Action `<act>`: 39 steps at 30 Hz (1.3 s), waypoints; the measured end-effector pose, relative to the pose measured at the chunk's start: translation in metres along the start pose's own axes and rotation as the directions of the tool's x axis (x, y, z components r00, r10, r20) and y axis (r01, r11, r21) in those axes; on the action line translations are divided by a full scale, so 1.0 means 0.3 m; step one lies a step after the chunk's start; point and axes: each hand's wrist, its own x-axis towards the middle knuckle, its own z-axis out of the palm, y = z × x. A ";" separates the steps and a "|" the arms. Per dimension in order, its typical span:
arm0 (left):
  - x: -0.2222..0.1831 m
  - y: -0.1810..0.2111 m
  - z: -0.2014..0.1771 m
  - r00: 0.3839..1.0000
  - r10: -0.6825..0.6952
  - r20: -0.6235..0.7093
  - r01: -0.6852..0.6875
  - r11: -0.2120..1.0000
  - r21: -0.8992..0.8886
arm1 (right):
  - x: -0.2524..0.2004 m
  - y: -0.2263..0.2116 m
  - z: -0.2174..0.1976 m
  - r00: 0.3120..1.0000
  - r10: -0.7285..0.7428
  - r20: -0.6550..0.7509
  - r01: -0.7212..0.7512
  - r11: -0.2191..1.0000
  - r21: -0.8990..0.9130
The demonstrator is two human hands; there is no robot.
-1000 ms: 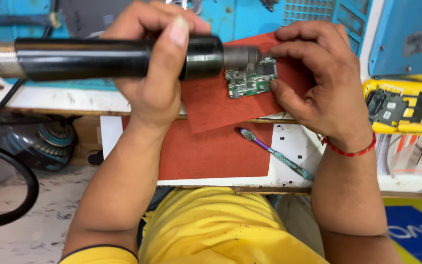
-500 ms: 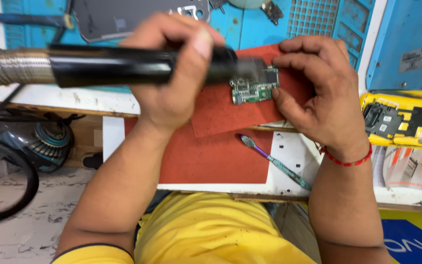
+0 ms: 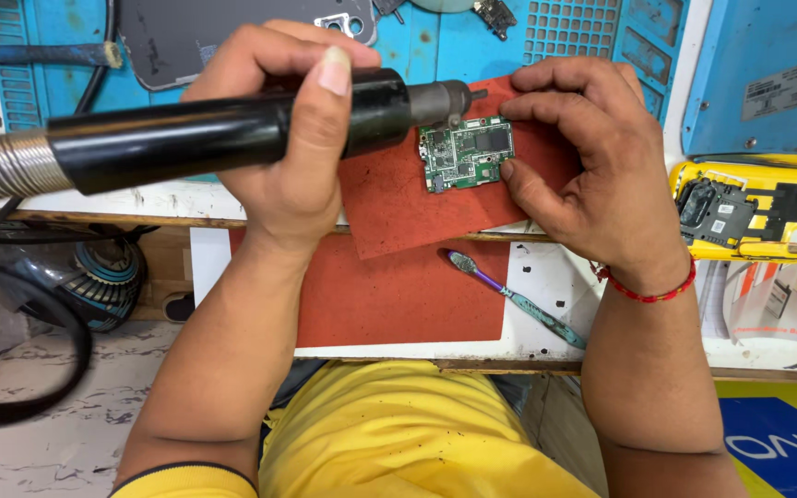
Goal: The person uses a heat gun to apply heat to a circuit board resting on a red mat, while holding the board steady with their other hand.
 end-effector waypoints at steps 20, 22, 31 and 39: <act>-0.004 0.010 0.010 0.999 -0.028 0.032 0.029 0.999 -0.017 | -0.025 0.036 0.003 1.000 -0.024 -0.020 0.024 1.000 -0.015; -0.004 0.022 0.010 1.000 0.003 0.011 -0.003 0.998 0.069 | -0.023 0.026 0.006 0.999 -0.034 -0.023 0.033 0.999 -0.016; 0.008 0.001 0.005 0.999 -0.041 -0.031 0.039 0.998 -0.045 | -0.018 0.034 0.003 0.999 -0.038 -0.030 0.038 0.999 -0.020; 0.005 0.014 0.012 0.999 -0.043 0.031 0.044 0.998 -0.051 | -0.019 0.038 0.007 0.999 -0.022 -0.028 0.022 1.000 -0.018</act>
